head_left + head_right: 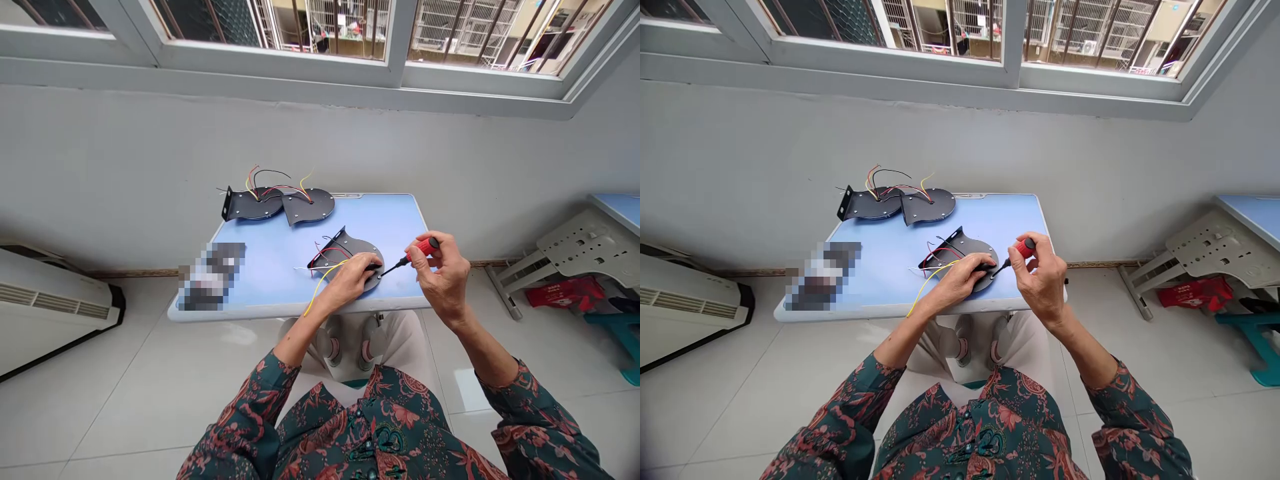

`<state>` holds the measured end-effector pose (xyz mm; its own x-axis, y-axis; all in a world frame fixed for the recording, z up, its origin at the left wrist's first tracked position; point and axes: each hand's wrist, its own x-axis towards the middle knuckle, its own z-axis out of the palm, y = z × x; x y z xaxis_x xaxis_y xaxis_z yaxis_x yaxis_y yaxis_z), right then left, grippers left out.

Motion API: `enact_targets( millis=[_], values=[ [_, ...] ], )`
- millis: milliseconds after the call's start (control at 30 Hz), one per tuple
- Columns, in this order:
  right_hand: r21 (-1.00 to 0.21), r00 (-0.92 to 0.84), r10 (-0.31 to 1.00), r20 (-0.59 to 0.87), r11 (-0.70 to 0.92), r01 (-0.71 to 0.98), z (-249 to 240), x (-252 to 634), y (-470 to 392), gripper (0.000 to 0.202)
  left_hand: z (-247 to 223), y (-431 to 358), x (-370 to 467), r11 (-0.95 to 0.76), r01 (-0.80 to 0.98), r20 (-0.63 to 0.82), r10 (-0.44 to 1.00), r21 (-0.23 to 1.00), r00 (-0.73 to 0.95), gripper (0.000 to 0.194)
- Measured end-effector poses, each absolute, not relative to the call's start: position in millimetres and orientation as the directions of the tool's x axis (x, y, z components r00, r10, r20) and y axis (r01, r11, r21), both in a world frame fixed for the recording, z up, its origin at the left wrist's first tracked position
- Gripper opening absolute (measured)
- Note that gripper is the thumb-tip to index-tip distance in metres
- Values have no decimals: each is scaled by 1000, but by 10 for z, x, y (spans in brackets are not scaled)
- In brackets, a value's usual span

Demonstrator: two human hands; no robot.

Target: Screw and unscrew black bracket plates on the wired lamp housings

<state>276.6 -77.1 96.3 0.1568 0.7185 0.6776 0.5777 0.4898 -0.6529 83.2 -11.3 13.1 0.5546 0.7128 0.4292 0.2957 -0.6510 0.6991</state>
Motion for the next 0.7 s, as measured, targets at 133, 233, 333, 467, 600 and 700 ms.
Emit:
enact_targets(
  millis=[133, 233, 333, 467, 600, 700],
  values=[
    [-622, 129, 712, 690, 492, 610, 905, 2737, -732, 17, 157, -129, 841, -660, 301, 427, 704, 688, 567, 27],
    [-620, 124, 719, 684, 482, 619, 876, 2728, -722, 17, 168, -130, 849, -656, 319, 418, 711, 684, 566, 29],
    [-612, 126, 711, 692, 484, 625, 884, 2729, -724, 16, 169, -124, 857, -663, 319, 417, 703, 677, 576, 30],
    [-608, 139, 698, 703, 487, 627, 925, 2737, -729, 16, 153, -109, 860, -692, 301, 442, 676, 657, 589, 28],
    [-624, 139, 716, 684, 476, 619, 928, 2738, -724, 16, 138, -97, 860, -708, 293, 456, 661, 643, 596, 26],
    [-627, 141, 722, 678, 467, 623, 908, 2735, -725, 16, 138, -95, 861, -710, 295, 455, 659, 639, 599, 24]
  ],
)
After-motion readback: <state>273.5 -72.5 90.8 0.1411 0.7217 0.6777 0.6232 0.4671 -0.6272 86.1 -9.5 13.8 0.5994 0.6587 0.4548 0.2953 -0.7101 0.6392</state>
